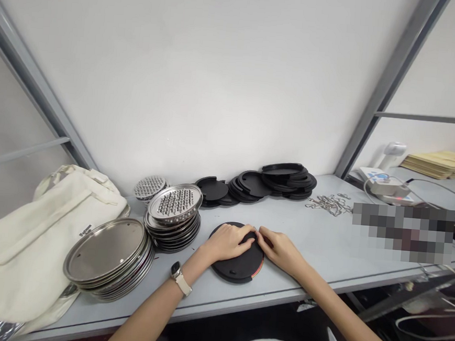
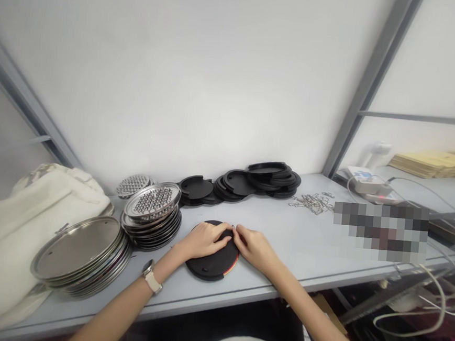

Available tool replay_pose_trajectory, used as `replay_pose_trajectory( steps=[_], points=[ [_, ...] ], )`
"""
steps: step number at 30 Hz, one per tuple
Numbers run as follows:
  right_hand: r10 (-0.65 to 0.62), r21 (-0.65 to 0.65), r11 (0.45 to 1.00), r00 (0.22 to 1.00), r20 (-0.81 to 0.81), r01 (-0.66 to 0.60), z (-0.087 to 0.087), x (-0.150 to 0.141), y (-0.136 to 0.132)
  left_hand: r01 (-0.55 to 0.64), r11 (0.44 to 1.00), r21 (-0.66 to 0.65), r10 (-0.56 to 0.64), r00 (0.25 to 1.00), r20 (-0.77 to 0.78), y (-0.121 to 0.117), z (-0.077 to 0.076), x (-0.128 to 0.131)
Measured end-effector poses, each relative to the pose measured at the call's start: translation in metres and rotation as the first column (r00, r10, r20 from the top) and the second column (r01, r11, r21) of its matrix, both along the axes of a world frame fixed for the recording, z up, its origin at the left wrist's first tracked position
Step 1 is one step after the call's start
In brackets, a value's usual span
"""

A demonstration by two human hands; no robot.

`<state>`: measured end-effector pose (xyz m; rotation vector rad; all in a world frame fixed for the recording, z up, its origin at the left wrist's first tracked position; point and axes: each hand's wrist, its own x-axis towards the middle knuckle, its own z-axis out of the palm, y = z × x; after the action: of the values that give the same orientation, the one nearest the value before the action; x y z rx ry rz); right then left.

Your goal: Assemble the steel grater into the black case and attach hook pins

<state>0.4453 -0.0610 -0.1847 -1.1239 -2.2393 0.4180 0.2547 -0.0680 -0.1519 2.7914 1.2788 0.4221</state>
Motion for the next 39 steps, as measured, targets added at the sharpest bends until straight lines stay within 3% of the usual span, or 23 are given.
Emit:
replay_pose_trajectory(
  steps=[4, 11, 39],
  points=[
    [0.006, 0.007, 1.0, 1.0, -0.022, -0.005, 0.0007, 0.0001, -0.0014, -0.043, 0.999, -0.012, 0.043, 0.999, 0.001, -0.0013, 0.0018, 0.0006],
    [0.039, 0.009, 0.999, 0.999, -0.007, -0.039, 0.0008, -0.0008, -0.0012, 0.004, 1.0, -0.001, -0.004, 1.0, 0.019, -0.0012, 0.0012, 0.0],
    [0.032, -0.02, 0.999, 0.999, 0.017, -0.032, -0.0006, -0.0017, 0.0, -0.026, 0.999, -0.025, 0.027, 0.999, 0.036, -0.0008, 0.0013, 0.0001]
  ],
)
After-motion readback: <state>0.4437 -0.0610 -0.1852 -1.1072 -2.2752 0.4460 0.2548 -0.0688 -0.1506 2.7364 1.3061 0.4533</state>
